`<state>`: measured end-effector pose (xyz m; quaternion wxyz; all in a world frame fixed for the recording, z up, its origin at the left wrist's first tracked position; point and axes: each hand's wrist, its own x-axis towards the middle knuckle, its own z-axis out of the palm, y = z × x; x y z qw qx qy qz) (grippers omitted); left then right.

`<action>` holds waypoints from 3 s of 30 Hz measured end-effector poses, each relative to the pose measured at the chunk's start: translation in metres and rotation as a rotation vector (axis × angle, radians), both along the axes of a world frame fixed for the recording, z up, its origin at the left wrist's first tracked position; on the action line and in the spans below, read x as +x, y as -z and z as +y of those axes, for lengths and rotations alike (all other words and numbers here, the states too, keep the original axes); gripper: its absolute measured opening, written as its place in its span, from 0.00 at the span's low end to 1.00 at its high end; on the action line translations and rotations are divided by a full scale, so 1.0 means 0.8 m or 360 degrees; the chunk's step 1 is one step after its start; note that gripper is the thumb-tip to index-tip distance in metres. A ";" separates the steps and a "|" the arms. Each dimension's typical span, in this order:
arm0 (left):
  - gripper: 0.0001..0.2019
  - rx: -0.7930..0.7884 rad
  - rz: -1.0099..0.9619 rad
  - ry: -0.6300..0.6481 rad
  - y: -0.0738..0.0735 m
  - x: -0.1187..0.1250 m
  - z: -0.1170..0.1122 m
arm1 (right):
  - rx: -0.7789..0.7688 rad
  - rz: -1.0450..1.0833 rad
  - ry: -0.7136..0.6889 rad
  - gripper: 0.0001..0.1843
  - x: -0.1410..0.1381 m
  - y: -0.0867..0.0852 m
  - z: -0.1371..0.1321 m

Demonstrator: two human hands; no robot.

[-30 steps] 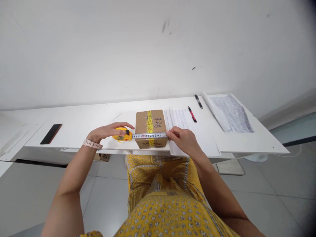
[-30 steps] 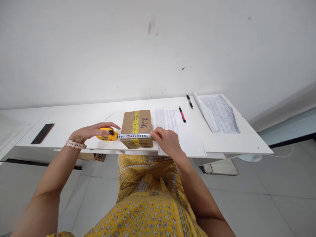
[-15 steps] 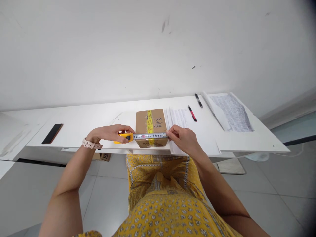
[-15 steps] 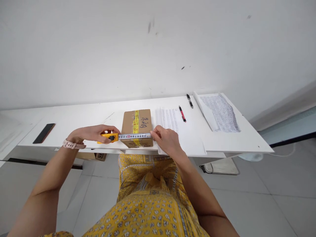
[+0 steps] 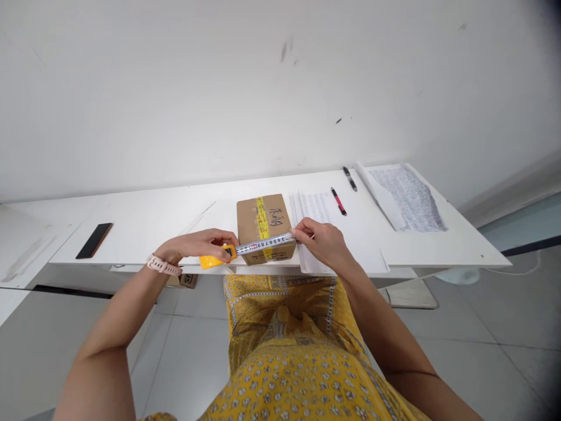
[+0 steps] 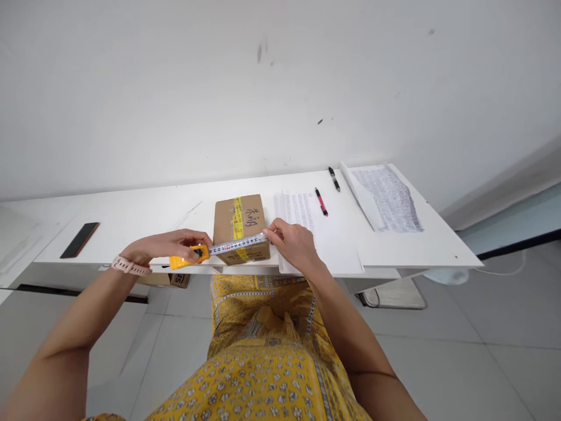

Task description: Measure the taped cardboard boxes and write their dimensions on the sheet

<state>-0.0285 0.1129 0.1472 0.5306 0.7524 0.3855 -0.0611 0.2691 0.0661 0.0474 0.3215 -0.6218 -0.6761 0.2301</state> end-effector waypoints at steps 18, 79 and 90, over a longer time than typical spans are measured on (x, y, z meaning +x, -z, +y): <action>0.26 -0.0166 -0.1291 -0.1570 0.128 -0.001 -0.180 | 0.0845 -0.0297 -0.0486 0.36 -0.043 0.056 0.049; 0.29 -0.0289 -0.1524 -0.1663 0.170 0.047 -0.150 | 0.0988 0.0457 -0.0293 0.16 -0.093 0.028 0.117; 0.26 -0.0185 -0.0978 -0.0978 0.154 0.062 -0.159 | 0.0570 0.1180 -0.0095 0.25 -0.020 0.006 0.004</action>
